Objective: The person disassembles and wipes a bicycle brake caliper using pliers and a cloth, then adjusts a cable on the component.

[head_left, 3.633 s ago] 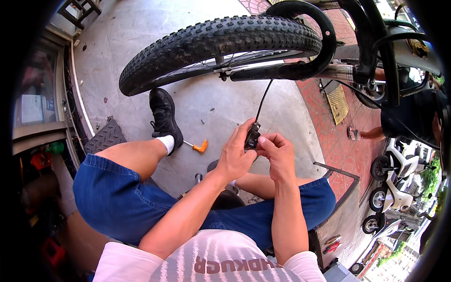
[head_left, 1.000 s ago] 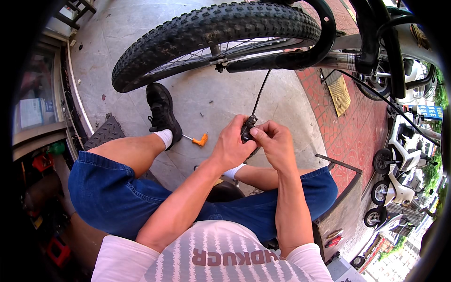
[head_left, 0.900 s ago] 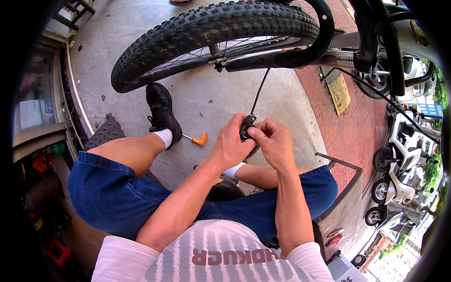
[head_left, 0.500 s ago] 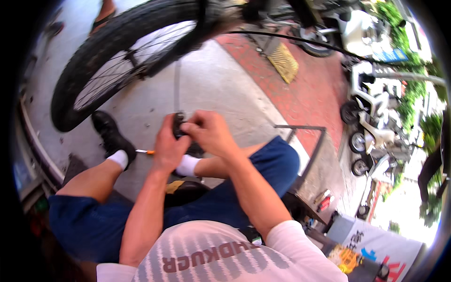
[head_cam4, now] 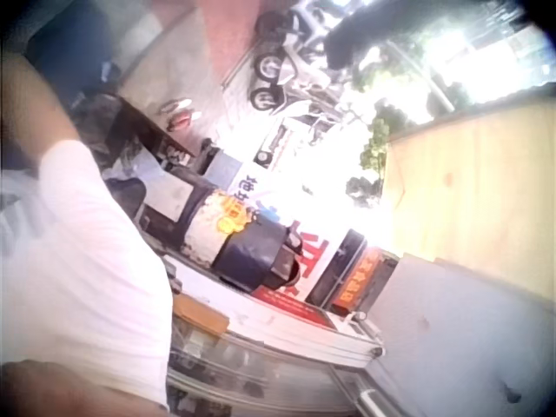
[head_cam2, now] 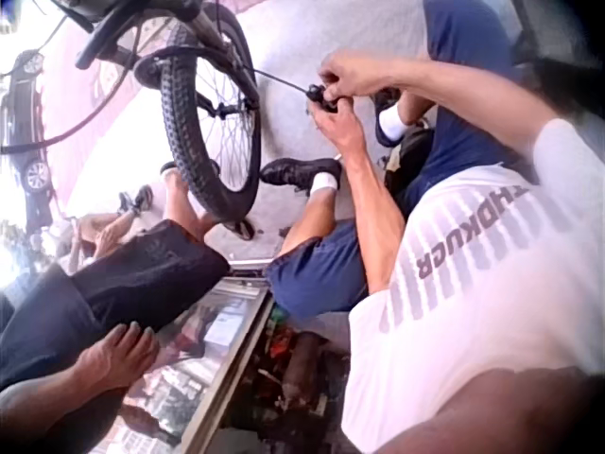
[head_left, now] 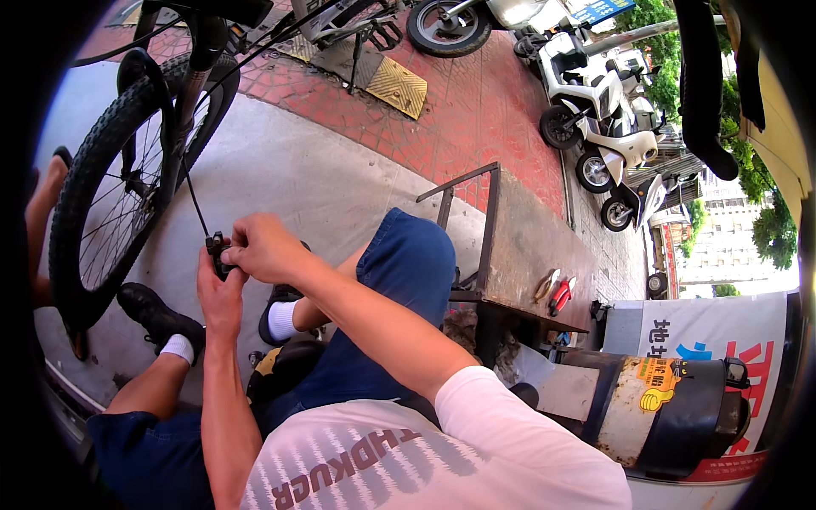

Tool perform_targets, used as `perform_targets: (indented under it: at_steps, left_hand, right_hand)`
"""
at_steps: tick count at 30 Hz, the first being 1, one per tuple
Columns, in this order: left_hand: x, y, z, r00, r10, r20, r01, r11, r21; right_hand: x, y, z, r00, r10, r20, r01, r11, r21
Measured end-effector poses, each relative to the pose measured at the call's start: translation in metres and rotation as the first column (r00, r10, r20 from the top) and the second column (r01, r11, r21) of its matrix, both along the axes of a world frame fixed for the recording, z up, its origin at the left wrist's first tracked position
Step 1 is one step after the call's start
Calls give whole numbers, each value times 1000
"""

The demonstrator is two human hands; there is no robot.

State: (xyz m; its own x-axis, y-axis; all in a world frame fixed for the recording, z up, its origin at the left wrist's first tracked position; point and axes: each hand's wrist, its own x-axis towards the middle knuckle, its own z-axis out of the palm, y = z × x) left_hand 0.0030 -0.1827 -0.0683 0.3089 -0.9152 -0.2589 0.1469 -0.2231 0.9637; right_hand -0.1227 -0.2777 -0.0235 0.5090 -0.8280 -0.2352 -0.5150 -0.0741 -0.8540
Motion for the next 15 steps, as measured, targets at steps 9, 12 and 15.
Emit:
perform_targets:
  at_steps: [9, 12, 15]
  left_hand:
    - [0, 1, -3, 994, 73, 83, -61, 989, -134]
    - [-5, 2, 8, 996, 67, 54, -64, 996, -60]
    - [0, 4, 14, 992, 72, -100, -80, 994, -81]
  right_hand:
    - [7, -2, 3, 1000, 31, 3, -32, 996, 87]
    - [-1, -5, -4, 997, 5, 80, -19, 985, 171]
    - [-9, 5, 37, 966, -177, 189, 111, 942, 316]
